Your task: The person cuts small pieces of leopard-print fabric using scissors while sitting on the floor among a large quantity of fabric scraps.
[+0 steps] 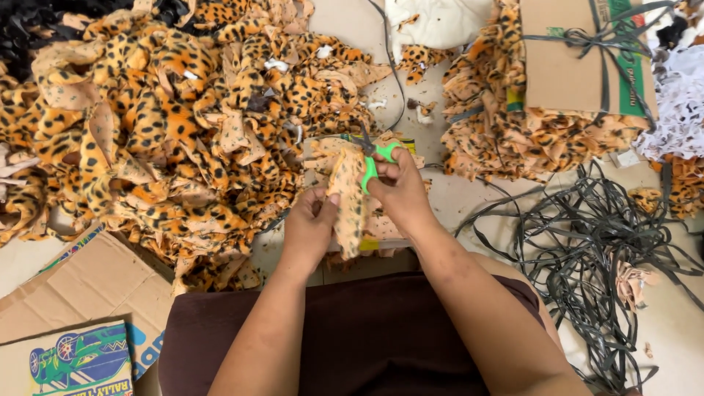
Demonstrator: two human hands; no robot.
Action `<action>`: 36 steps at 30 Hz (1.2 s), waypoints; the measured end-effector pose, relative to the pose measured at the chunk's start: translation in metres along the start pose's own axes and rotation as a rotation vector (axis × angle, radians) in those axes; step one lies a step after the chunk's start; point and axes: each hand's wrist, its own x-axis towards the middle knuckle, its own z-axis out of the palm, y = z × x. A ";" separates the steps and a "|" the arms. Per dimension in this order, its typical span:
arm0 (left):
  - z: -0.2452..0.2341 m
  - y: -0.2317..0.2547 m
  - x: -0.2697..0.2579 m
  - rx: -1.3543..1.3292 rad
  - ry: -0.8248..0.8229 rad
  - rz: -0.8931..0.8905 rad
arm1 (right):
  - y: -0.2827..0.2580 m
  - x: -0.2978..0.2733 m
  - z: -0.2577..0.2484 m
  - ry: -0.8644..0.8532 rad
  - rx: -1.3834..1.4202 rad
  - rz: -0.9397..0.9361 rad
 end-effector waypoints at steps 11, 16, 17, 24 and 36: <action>-0.028 0.019 0.003 0.505 0.126 -0.014 | 0.040 0.051 0.030 -0.042 -0.653 0.131; -0.020 -0.011 0.001 0.792 0.238 0.299 | 0.034 0.040 0.035 -0.070 -0.810 0.049; -0.015 -0.016 0.002 0.888 0.229 0.388 | 0.031 0.038 0.035 -0.066 -0.802 0.033; -0.034 -0.004 -0.009 0.758 0.415 0.429 | 0.014 0.000 0.055 -0.053 -0.395 -0.143; -0.145 -0.049 -0.003 -1.061 1.087 0.016 | 0.016 -0.022 0.198 -0.442 -0.116 0.184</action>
